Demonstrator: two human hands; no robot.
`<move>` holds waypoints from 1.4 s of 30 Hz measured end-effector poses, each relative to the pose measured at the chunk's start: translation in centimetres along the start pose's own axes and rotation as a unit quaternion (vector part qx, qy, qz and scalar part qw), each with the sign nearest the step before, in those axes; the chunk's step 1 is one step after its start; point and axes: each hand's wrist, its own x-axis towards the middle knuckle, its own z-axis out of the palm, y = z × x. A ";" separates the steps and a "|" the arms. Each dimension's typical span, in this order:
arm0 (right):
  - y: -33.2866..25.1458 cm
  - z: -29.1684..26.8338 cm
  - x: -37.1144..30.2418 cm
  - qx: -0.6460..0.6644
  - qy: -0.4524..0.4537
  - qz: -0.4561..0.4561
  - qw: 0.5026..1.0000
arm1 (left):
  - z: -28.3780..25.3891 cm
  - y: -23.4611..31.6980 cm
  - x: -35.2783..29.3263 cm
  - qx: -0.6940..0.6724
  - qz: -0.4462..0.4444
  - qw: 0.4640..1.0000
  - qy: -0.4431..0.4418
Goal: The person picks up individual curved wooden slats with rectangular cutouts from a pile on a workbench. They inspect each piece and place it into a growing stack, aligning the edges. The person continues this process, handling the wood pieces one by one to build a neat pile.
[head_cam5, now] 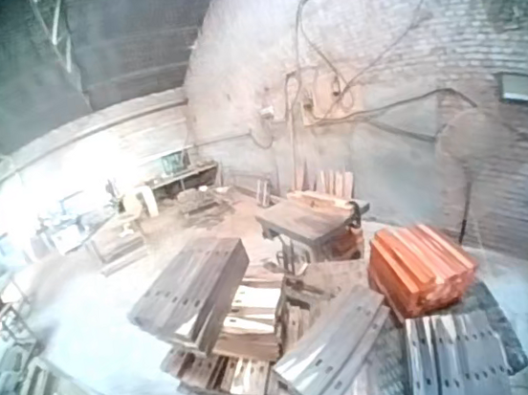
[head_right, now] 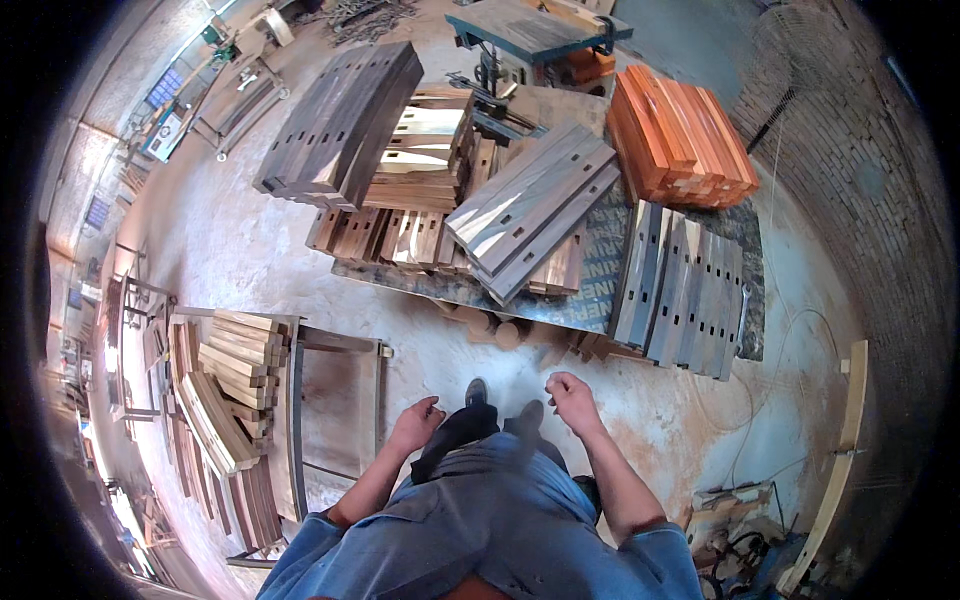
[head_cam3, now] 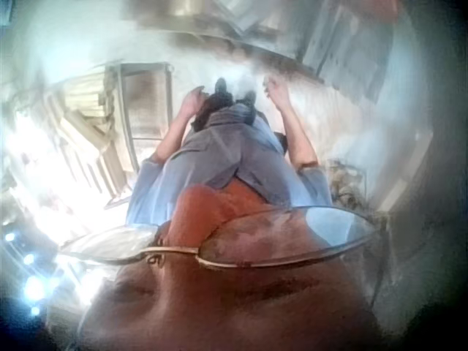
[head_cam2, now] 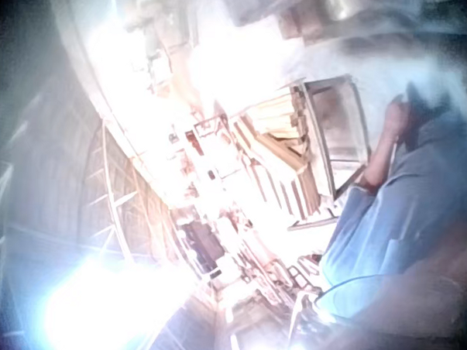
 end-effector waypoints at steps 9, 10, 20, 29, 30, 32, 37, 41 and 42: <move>-19.7 -1.0 1.9 0.352 0.063 -0.235 0.904 | -4.2 18.0 -0.6 0.014 0.448 0.894 -0.032; -21.8 -1.4 2.7 0.434 0.059 -0.233 0.868 | -4.2 20.4 -0.8 0.013 0.490 0.871 -0.032; -29.0 -1.6 9.4 0.583 0.038 -0.289 0.759 | -5.6 22.0 -2.2 -0.104 0.655 0.748 -0.022; -29.1 4.8 12.7 0.577 0.081 -0.240 0.776 | -10.9 19.4 1.1 -0.180 0.622 0.760 0.050; -29.5 6.1 12.6 0.574 0.097 -0.232 0.780 | -11.3 19.2 1.2 -0.191 0.612 0.763 0.083; -30.0 7.5 12.8 0.573 0.082 -0.236 0.781 | -11.9 18.7 1.4 -0.196 0.612 0.762 0.080; -31.7 9.1 13.3 0.546 0.077 -0.257 0.793 | -13.1 18.0 0.6 -0.225 0.642 0.731 0.064; -32.8 9.8 13.3 0.547 0.078 -0.260 0.792 | -13.6 17.2 0.0 -0.238 0.689 0.685 -0.010; -32.8 9.9 13.4 0.548 0.076 -0.259 0.792 | -13.8 17.2 0.5 -0.234 0.676 0.698 0.016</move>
